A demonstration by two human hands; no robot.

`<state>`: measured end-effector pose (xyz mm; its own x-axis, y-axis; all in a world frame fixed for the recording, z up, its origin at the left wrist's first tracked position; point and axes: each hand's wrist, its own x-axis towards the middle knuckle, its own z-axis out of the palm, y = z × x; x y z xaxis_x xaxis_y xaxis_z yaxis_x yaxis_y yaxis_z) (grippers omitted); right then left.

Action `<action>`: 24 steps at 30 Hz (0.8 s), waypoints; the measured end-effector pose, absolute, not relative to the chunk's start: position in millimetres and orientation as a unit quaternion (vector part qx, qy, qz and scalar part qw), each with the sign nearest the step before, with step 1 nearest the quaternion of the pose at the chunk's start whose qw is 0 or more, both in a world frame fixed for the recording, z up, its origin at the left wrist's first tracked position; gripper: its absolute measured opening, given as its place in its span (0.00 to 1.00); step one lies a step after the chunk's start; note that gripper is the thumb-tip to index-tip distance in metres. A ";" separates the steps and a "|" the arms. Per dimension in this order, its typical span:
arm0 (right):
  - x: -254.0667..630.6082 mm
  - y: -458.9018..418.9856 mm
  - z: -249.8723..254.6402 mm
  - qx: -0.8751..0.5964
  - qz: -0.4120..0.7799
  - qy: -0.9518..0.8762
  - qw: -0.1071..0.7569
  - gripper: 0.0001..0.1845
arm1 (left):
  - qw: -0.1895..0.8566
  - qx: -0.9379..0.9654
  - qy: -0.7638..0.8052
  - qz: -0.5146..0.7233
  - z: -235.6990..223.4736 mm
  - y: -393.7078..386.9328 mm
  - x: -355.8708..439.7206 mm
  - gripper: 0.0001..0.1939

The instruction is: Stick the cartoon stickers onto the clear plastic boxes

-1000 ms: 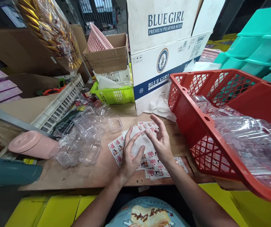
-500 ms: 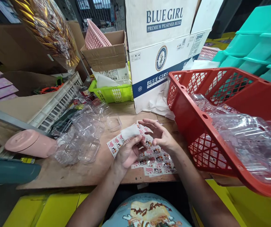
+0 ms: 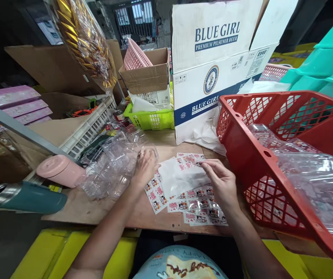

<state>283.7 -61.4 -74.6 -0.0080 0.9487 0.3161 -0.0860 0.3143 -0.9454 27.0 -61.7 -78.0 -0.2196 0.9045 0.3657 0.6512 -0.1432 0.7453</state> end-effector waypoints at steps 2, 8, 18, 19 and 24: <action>279.9 -64.5 -73.7 -0.377 0.463 -0.576 0.558 0.10 | 0.154 0.611 0.644 0.433 -79.0 -48.9 15.9 0.08; 250.2 -68.9 -83.3 -0.358 0.595 -0.482 0.534 0.55 | 0.225 0.602 0.562 0.521 -72.7 -76.5 71.8 0.08; 264.8 -59.9 -61.4 -0.262 0.527 -0.677 0.442 0.62 | 0.685 0.302 0.339 0.569 -39.1 -110.7 91.9 0.16; 269.9 -63.9 -57.2 -0.285 0.491 -0.688 0.452 0.59 | 0.676 0.295 0.346 0.579 -38.9 -109.9 90.3 0.14; 290.8 -96.9 -41.0 -0.246 0.649 -0.592 0.410 0.40 | 0.654 0.308 0.340 0.601 -46.6 -116.6 95.1 0.13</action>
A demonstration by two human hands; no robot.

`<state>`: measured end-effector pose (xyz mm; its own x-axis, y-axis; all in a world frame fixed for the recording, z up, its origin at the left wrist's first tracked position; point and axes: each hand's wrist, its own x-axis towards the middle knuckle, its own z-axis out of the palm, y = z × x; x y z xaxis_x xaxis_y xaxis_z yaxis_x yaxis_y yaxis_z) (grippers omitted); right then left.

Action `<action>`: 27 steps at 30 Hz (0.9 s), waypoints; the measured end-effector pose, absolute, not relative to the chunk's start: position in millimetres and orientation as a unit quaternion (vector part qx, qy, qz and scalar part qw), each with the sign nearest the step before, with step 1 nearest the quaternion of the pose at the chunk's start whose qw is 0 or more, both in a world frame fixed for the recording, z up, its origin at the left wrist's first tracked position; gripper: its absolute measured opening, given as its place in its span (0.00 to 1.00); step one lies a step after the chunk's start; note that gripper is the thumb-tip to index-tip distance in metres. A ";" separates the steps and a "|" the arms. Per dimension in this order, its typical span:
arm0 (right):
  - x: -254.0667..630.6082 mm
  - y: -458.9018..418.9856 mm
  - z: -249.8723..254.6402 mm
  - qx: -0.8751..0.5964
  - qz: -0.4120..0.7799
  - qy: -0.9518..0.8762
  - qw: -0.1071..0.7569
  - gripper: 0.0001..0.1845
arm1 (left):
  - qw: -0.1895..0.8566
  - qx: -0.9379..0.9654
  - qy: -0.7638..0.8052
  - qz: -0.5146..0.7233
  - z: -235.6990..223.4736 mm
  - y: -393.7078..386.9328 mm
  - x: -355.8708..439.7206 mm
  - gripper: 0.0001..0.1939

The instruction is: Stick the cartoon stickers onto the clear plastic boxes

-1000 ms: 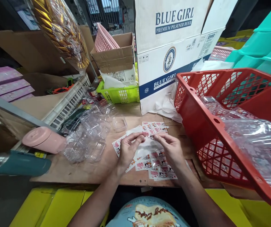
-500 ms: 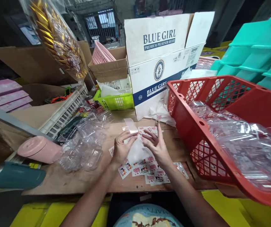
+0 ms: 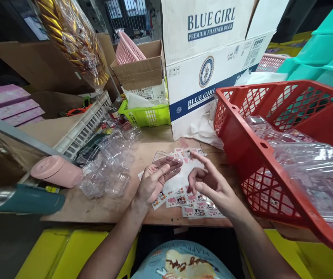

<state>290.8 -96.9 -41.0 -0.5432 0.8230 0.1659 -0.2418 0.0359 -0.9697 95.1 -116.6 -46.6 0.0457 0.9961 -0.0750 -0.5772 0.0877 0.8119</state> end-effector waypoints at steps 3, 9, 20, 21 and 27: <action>294.2 -112.2 -43.3 -0.179 0.774 -0.509 0.332 0.37 | 0.651 0.308 0.336 0.607 -52.1 -121.7 99.5 0.15; 289.8 -116.2 -54.8 -0.157 0.840 -0.423 0.301 0.36 | 0.633 0.355 0.345 0.595 -52.6 -126.1 105.0 0.12; 287.1 -110.7 -55.1 -0.183 0.858 -0.392 0.279 0.32 | 0.600 0.377 0.383 0.593 -64.6 -127.4 103.3 0.09; 286.8 -110.1 -55.0 -0.185 0.857 -0.392 0.278 0.32 | 0.599 0.378 0.382 0.594 -65.9 -127.5 103.2 0.09; 284.1 -107.5 -53.9 -0.195 0.856 -0.396 0.269 0.33 | 0.600 0.376 0.385 0.592 -69.8 -127.7 102.2 0.11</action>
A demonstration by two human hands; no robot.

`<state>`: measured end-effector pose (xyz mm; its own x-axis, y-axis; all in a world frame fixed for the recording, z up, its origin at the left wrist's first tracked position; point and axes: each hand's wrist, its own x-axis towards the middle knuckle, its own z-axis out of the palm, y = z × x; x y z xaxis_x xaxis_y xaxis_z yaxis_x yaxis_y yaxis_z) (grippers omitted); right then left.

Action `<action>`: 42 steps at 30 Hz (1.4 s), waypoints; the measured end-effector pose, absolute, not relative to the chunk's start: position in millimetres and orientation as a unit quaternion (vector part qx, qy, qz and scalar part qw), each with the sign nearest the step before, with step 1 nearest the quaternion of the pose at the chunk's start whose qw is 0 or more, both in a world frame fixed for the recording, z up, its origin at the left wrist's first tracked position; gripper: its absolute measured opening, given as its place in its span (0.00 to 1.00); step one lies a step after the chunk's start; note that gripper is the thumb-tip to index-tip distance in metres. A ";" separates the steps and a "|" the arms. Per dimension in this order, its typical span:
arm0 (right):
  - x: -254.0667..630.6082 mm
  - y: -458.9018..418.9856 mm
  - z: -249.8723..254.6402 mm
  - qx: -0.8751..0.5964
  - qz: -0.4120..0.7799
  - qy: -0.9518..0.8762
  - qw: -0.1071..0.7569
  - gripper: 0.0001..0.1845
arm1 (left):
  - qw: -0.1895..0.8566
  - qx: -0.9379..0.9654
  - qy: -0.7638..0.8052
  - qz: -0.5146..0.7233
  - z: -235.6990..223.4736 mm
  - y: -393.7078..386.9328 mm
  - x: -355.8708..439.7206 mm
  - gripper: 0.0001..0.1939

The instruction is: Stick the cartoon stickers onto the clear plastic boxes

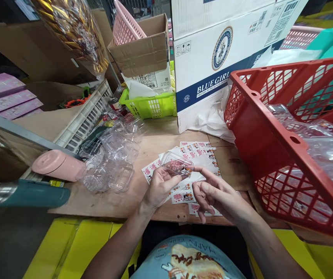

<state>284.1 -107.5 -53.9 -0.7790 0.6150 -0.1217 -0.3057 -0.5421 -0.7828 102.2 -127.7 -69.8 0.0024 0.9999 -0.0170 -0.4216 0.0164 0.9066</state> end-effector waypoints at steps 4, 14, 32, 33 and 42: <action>282.4 -106.2 -54.5 -0.203 0.854 -0.400 0.262 0.34 | 0.597 0.385 0.376 0.595 -68.5 -127.3 101.3 0.12; 279.2 -104.9 -55.2 -0.227 0.835 -0.428 0.262 0.31 | 0.608 0.380 0.375 0.588 -68.5 -130.0 99.5 0.14; 263.9 -110.6 -64.1 -0.368 0.696 -0.547 0.285 0.33 | 0.501 0.392 0.503 0.585 -78.9 -131.3 113.2 0.21; 263.8 -110.9 -66.7 -0.383 0.659 -0.581 0.284 0.34 | 0.480 0.409 0.513 0.582 -78.9 -131.9 113.8 0.20; 256.3 -126.7 -78.6 -0.466 0.237 -0.829 0.199 0.33 | 0.538 0.338 0.469 0.614 -78.9 -127.7 113.2 0.19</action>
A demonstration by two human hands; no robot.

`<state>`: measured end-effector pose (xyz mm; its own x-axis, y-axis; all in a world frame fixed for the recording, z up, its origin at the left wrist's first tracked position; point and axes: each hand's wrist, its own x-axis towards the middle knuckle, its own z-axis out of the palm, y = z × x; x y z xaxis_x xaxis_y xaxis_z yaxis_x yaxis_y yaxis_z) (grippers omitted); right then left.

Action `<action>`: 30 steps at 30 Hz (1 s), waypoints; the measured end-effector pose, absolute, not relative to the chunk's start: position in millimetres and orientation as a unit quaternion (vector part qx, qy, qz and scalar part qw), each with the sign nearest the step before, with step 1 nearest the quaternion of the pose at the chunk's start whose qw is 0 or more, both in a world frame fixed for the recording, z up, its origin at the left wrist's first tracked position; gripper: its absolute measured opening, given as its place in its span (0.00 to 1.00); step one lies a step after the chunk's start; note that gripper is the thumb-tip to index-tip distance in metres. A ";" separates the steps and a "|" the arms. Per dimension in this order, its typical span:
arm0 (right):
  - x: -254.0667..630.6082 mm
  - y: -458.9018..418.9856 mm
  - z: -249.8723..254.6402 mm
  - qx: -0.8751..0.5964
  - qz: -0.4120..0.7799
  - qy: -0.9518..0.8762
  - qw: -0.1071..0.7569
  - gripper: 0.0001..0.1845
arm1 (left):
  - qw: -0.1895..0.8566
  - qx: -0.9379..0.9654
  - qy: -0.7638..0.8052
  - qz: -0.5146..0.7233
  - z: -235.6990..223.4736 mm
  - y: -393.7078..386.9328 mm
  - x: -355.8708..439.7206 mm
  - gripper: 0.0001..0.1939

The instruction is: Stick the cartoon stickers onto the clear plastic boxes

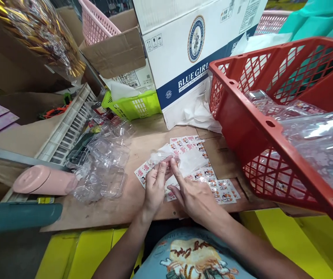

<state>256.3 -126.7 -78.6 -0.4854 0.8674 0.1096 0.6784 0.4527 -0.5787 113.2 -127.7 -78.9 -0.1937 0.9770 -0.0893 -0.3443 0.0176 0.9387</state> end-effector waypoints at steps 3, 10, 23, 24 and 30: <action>259.3 -125.1 -70.0 -0.464 0.178 -0.827 0.261 0.37 | 0.615 0.289 0.417 0.603 -65.6 -135.4 113.2 0.15; 327.8 -149.5 17.5 -0.454 -0.010 -0.774 0.442 0.41 | 0.528 0.502 0.504 0.465 -58.4 -117.8 78.3 0.27; 435.8 -171.6 50.5 -0.552 -0.200 -0.792 0.169 0.33 | 0.123 0.666 0.718 0.160 -124.2 -42.0 15.4 0.23; 457.4 -165.2 55.0 -0.536 -0.172 -0.816 0.131 0.32 | 0.115 0.664 0.721 0.162 -125.3 -42.1 15.2 0.23; 509.3 -67.9 79.2 -0.520 0.013 -0.853 0.033 0.38 | 0.095 0.654 0.733 0.160 -128.2 -35.4 31.4 0.24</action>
